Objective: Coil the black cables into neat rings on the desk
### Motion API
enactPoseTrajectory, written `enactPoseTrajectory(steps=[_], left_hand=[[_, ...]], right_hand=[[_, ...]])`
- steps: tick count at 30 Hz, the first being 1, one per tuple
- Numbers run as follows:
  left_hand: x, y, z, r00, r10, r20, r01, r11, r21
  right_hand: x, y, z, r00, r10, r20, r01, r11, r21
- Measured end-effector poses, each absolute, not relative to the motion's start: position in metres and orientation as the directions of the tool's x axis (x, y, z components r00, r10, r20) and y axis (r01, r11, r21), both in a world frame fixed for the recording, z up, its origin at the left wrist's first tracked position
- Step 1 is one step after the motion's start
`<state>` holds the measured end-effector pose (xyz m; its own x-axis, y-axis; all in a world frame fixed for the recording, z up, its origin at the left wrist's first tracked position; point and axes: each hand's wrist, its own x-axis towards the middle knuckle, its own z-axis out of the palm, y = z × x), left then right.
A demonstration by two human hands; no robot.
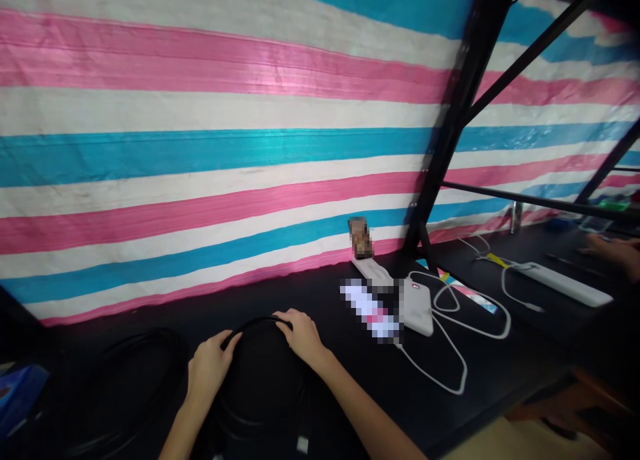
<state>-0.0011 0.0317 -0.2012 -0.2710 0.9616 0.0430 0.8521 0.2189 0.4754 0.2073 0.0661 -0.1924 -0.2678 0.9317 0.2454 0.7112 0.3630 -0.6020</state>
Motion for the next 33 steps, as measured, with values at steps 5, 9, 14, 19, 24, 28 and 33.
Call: enactPoseTrajectory(steps=[5,9,14,19,24,28,33], left_hand=[[-0.002,0.032,-0.203,-0.284,0.957,0.067,0.856,0.221,0.468],[-0.001,0.031,-0.201,-0.288,0.955,0.072,0.848,0.219,0.482],[0.004,0.028,-0.192,-0.31,0.946,0.094,0.842,0.227,0.489],[0.008,0.026,-0.189,-0.277,0.938,0.209,0.865,0.149,0.479],[0.006,0.025,-0.191,-0.243,0.935,0.259,0.86,0.084,0.503],[0.001,0.026,-0.191,-0.26,0.911,0.321,0.836,0.046,0.547],[0.003,0.029,-0.192,-0.278,0.938,0.205,0.582,-0.006,0.813]], right_hand=[[0.208,0.066,-0.192,-0.269,0.932,0.241,0.713,0.361,-0.601],[0.208,0.066,-0.192,-0.266,0.933,0.241,0.711,0.359,-0.605],[0.206,0.065,-0.192,-0.267,0.93,0.251,0.721,0.366,-0.588],[0.205,0.065,-0.193,-0.264,0.932,0.249,0.726,0.362,-0.585],[0.208,0.065,-0.193,-0.281,0.926,0.25,0.717,0.376,-0.587],[0.211,0.064,-0.19,-0.279,0.913,0.299,0.662,0.408,-0.629],[0.21,0.064,-0.186,-0.216,0.906,0.364,0.515,0.422,-0.746]])
